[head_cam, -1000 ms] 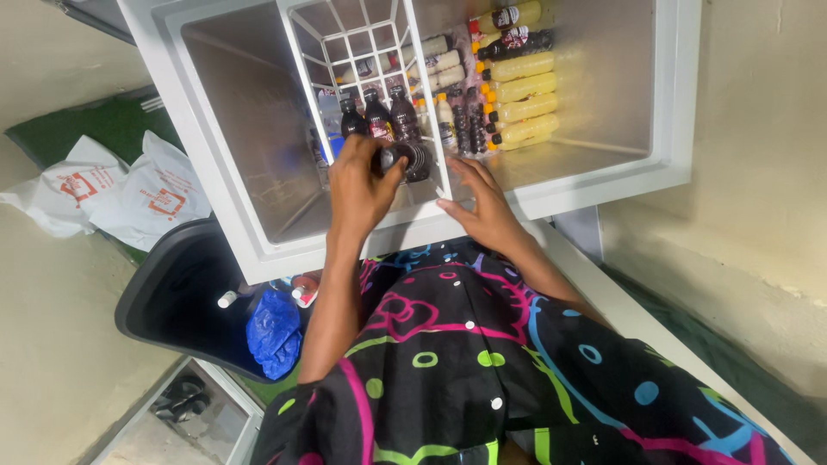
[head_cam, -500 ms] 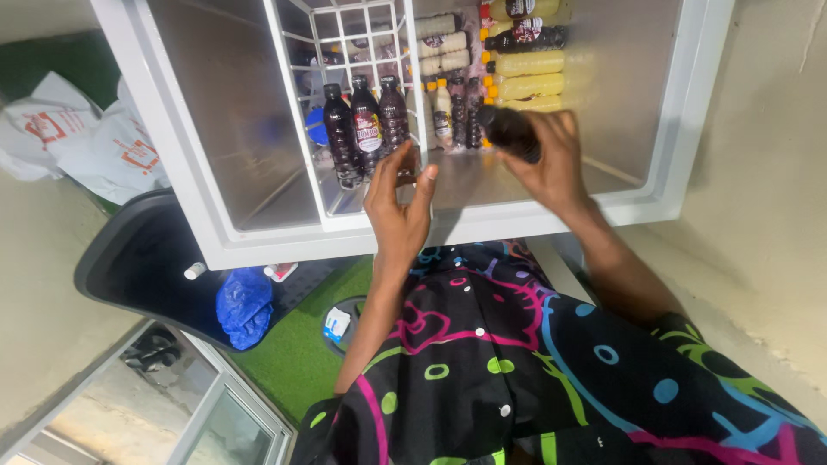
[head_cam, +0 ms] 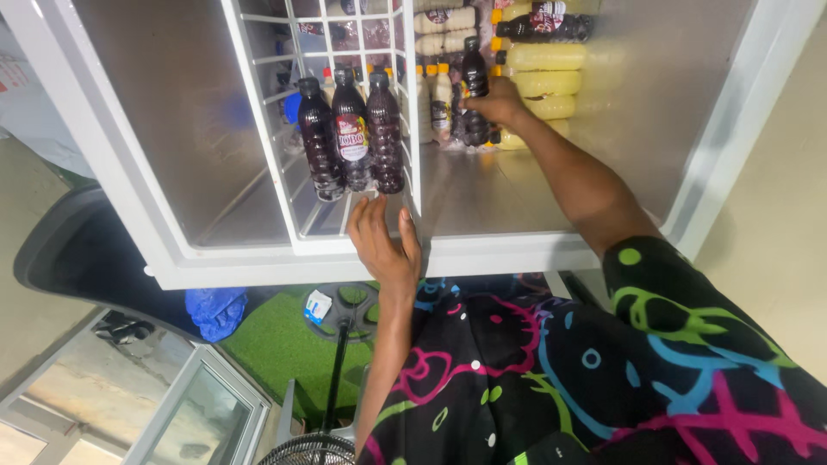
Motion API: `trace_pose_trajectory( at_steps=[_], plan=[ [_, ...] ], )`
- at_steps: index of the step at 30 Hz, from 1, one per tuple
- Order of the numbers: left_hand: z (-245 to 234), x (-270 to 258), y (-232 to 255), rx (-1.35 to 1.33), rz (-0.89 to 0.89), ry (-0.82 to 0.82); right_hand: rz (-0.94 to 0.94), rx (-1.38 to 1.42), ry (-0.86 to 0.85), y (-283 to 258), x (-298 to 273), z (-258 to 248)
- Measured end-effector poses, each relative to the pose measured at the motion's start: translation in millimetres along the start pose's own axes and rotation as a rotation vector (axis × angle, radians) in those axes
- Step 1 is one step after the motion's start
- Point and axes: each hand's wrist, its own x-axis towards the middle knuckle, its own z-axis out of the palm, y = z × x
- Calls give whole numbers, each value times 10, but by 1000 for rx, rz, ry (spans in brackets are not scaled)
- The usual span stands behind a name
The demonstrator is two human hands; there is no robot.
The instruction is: The person organizes bottles inside a top-loading freezer. They repeatedly pick up bottles of various colors and sizes, move them around, and place them into a wire rack or on the freezer floor. The person handles both dark-colored and light-colored bottles throughout the clip.
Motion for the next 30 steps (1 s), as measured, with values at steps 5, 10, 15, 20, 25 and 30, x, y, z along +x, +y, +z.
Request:
trace_pose_trajectory(
  at_steps=[5, 10, 15, 20, 25, 30],
  plan=[
    [-20, 29, 12, -8, 16, -24, 177, 131, 17, 71, 417, 705],
    [-2, -9, -57, -65, 40, -38, 115, 15, 26, 343, 849, 1194],
    [2, -16, -92, -105, 46, -59, 61, -97, 27, 546, 996, 1400],
    [-1, -47, -92, -115, 63, -70, 14, -229, 33, 623, 964, 1366],
    [-7, -26, -107, -131, 71, -95, -52, -430, 116, 626, 910, 1287],
    [-10, -27, -99, -135, 89, -96, -64, -726, 59, 664, 923, 941]
  ],
)
